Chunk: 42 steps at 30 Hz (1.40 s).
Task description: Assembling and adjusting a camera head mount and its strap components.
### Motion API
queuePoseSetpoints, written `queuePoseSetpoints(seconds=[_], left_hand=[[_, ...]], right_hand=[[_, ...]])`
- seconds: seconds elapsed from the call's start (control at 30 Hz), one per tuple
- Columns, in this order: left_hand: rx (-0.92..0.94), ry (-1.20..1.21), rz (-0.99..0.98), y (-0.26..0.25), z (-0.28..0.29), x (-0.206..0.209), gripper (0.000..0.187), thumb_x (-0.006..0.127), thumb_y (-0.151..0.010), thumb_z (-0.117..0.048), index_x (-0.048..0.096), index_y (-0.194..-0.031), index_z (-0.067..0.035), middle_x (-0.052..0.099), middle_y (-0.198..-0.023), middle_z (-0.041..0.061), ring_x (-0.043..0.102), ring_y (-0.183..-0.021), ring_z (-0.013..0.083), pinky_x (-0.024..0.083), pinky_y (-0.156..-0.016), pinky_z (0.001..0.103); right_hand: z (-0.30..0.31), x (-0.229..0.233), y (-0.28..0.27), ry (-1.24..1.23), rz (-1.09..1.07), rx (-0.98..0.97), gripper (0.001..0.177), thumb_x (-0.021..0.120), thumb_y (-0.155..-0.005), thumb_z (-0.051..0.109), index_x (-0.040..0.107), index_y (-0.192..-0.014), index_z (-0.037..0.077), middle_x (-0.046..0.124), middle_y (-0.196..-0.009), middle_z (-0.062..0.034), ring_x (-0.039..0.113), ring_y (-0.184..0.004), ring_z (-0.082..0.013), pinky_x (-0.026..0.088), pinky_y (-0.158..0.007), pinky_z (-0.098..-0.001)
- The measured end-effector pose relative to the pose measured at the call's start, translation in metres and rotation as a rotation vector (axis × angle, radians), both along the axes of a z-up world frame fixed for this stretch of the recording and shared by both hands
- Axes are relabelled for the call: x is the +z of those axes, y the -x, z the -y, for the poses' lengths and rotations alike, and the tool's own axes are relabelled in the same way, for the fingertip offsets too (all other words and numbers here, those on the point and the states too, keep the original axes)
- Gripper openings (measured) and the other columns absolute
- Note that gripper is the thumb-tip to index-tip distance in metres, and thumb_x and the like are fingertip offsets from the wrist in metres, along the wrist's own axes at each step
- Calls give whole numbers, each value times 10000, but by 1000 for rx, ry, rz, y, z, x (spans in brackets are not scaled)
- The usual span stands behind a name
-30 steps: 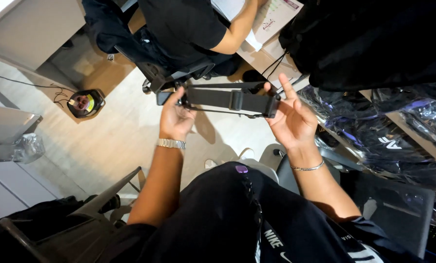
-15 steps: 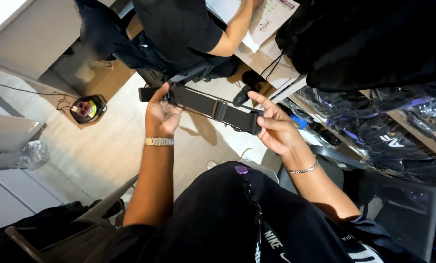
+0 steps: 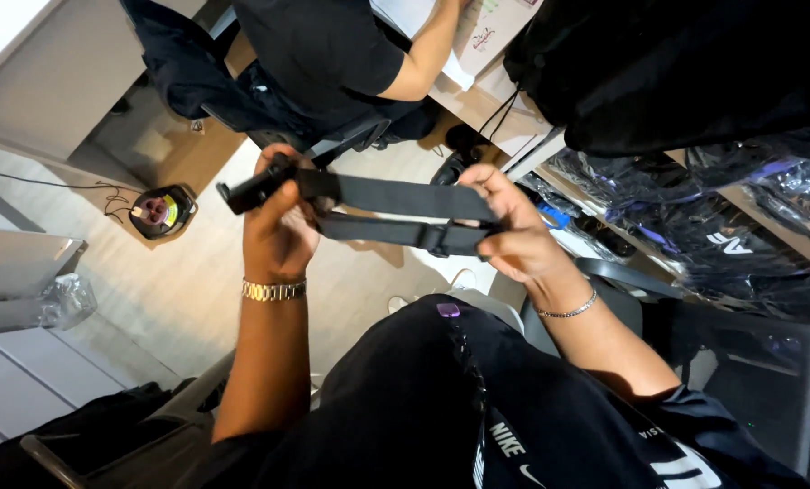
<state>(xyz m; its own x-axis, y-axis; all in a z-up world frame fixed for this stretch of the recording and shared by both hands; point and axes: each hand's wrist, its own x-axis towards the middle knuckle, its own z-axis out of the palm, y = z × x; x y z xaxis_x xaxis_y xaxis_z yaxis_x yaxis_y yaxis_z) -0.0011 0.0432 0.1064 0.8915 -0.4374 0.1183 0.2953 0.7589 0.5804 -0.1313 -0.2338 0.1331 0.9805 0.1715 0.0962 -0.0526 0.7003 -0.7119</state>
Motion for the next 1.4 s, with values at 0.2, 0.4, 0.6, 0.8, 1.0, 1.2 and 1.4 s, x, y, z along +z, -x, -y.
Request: queuePoseSetpoints(seconds=[0.2,0.4,0.6,0.8,1.0,1.2,1.4], left_hand=[[-105,-69,150,27,-1,36,473,800,-866,-110,522,-1247,-76,561,-1076,78,582,-957,191,497,-779,282],[-71,-137,196,35,-13,37,429,790,-881,-99,527,-1219,-63,549,-1039,90,549,-909,166,461,-713,231],[-124,-170,211,38,-16,41,487,803,-848,-74,529,-1251,-74,576,-1056,91,565,-960,187,511,-790,299],[-157,-214,91,44,-3,38,514,829,-787,-66,539,-1210,-67,610,-1094,89,611,-1049,222,507,-869,367],[-44,-487,96,49,34,11,420,852,-810,-81,579,-1127,-57,613,-1101,67,608,-1060,206,530,-966,371],[-6,-255,-132,69,95,4,444,797,-818,62,547,-1137,-118,587,-1050,3,598,-1026,142,499,-931,335],[-96,-58,-389,51,121,-10,240,705,-943,-116,572,-1142,-124,605,-1040,13,614,-1004,172,497,-921,360]], right_hand=[[-5,2,-4,-420,87,68,840,512,-610,-96,434,-1440,8,507,-1027,-123,605,-1017,-275,505,-946,-347],[2,-29,-2,-311,2,8,748,594,-791,-142,435,-1500,35,593,-1141,-161,629,-1115,-297,502,-1028,-392],[-8,-5,-10,-280,-82,-64,684,569,-858,-25,430,-1523,60,641,-1315,-296,590,-1273,-393,452,-1170,-476],[4,-20,-13,-408,-18,-60,581,544,-969,-32,484,-1544,26,675,-1193,-168,564,-1393,-402,448,-1221,-515],[11,-19,-16,-533,-77,-33,393,546,-1108,6,509,-1495,58,675,-1200,-101,583,-1294,-314,457,-1197,-485],[12,-9,-31,-546,-217,-174,283,509,-1081,103,526,-1362,70,672,-1295,-110,593,-1310,-291,470,-1169,-449],[30,8,-48,-388,-471,-345,401,417,-1069,357,607,-1243,50,709,-1170,-139,665,-1107,-262,515,-1045,-411]])
